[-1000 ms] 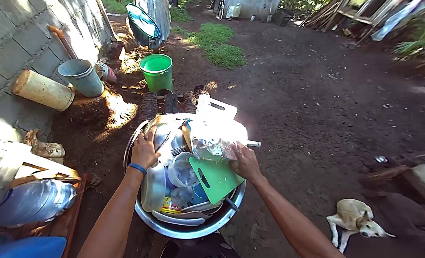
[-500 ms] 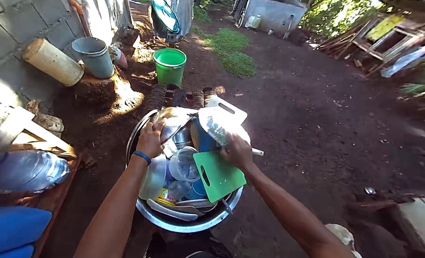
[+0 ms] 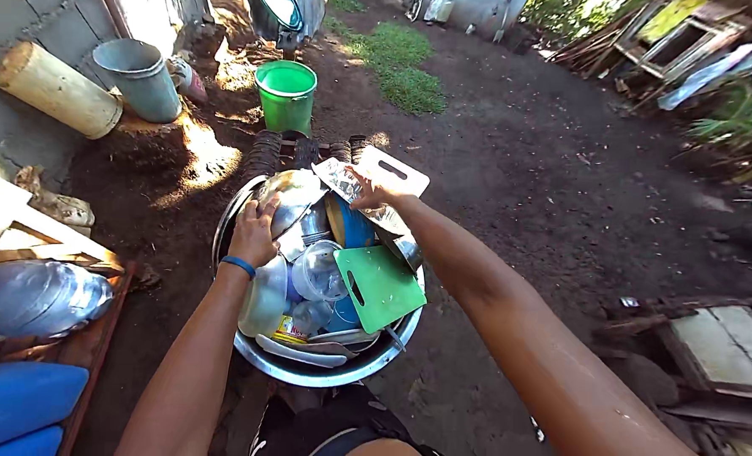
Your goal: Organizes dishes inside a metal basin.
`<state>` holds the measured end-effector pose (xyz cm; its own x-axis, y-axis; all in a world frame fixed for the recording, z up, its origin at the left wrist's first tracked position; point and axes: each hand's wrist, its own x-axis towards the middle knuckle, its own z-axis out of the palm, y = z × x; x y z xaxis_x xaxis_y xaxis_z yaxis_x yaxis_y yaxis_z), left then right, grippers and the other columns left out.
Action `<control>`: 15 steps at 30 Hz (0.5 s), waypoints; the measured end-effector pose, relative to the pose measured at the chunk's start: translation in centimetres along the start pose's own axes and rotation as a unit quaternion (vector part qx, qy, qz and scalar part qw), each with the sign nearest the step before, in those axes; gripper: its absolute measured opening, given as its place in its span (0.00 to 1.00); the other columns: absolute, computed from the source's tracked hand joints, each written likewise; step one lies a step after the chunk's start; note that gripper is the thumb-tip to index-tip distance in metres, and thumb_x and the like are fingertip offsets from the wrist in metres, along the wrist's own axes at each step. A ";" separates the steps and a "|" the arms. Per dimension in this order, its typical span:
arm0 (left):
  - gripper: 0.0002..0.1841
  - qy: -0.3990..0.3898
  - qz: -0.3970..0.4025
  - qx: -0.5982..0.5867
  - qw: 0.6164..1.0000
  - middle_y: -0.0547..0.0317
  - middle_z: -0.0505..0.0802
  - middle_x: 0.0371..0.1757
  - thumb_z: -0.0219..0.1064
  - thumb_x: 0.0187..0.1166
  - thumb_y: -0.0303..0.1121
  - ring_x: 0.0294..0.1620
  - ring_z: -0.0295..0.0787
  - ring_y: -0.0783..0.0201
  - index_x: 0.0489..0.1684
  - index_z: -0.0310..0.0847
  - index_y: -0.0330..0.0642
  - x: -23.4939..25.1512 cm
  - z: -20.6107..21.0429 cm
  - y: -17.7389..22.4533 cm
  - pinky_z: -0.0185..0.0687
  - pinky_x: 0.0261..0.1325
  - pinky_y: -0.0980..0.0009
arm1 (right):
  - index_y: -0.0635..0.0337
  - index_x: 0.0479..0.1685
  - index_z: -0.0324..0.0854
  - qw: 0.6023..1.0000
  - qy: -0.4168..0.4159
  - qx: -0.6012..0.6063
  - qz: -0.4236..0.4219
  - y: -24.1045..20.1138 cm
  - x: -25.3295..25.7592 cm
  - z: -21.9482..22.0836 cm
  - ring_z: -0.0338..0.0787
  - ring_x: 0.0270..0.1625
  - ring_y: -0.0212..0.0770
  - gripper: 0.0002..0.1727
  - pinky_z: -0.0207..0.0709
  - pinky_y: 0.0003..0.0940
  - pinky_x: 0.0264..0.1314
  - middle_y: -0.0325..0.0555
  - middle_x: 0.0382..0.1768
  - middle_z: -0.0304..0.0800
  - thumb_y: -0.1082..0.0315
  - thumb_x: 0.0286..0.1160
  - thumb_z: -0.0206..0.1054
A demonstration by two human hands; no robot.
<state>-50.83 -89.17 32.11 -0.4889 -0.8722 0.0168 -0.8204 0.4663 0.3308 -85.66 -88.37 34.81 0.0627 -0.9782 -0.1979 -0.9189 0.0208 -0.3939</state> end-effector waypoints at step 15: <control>0.39 0.071 -0.147 -0.289 0.943 0.43 0.77 0.80 0.77 0.75 0.48 0.72 0.83 0.46 0.88 0.64 0.57 -6.1 -4.3 -11.1 0.85 0.65 0.45 | 0.20 0.90 0.57 0.985 0.055 -0.101 -0.128 -3.7 -25.8 17.5 0.66 0.85 0.68 0.65 0.79 0.67 0.64 0.57 0.90 0.57 0.67 0.38 0.85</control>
<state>-37.49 -89.67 32.43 -0.1876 -0.9813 -0.0431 -0.5960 0.0788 0.7991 -77.03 -59.57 25.64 0.2711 -0.9625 -0.0128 -0.9378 -0.2611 -0.2287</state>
